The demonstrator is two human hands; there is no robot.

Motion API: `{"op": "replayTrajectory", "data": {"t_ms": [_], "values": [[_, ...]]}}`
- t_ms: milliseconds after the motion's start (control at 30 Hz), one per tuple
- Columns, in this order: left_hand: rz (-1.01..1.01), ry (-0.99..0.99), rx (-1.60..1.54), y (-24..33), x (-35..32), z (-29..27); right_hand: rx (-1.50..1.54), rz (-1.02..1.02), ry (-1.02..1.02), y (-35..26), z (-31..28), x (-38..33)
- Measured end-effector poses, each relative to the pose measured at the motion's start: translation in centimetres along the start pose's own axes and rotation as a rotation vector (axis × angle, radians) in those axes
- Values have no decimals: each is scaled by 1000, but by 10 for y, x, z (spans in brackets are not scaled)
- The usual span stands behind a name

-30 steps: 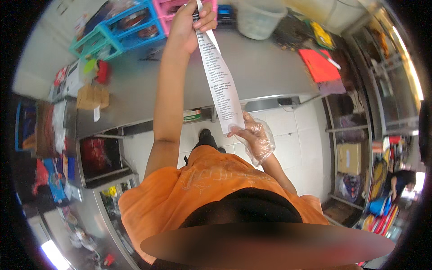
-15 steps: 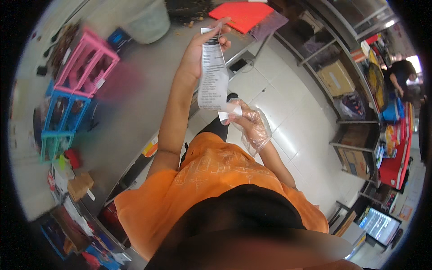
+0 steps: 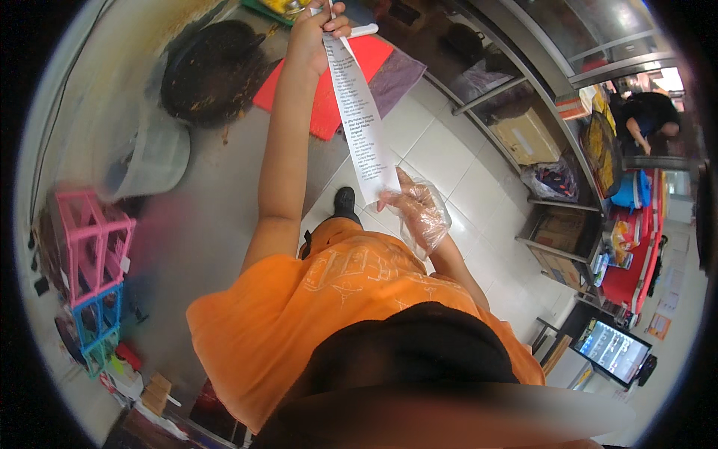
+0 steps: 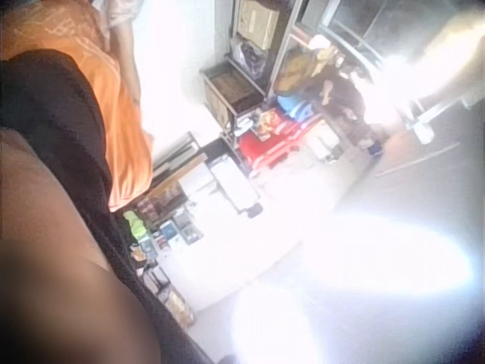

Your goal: The person scoops rice from a rice cooker into three paper food boxes, then adds fried chicken and scrambled eggs from a display case and a tray. They place a small plastic bag of greens into each box, close the boxes, and attach printed receipts to the outside.

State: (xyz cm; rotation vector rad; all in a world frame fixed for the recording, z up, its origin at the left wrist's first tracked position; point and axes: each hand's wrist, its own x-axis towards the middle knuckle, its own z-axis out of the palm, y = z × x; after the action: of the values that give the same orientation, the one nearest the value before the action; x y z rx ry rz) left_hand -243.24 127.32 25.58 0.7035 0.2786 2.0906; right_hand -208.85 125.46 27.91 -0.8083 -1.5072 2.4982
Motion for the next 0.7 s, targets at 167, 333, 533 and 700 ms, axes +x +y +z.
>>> {"op": "replayTrajectory", "data": {"t_ms": [167, 333, 533, 700], "values": [[-266, 198, -276, -20, 60, -5, 23, 33, -11, -37, -34, 64], [-27, 435, 30, -48, 84, -20, 56, 168, -74, -69, -71, 145], [38, 592, 52, -75, 120, -70, -27, 278, -256, -112, -136, 284], [129, 804, 238, -105, 163, -79, -98, 257, -450, -162, -172, 399]]}}
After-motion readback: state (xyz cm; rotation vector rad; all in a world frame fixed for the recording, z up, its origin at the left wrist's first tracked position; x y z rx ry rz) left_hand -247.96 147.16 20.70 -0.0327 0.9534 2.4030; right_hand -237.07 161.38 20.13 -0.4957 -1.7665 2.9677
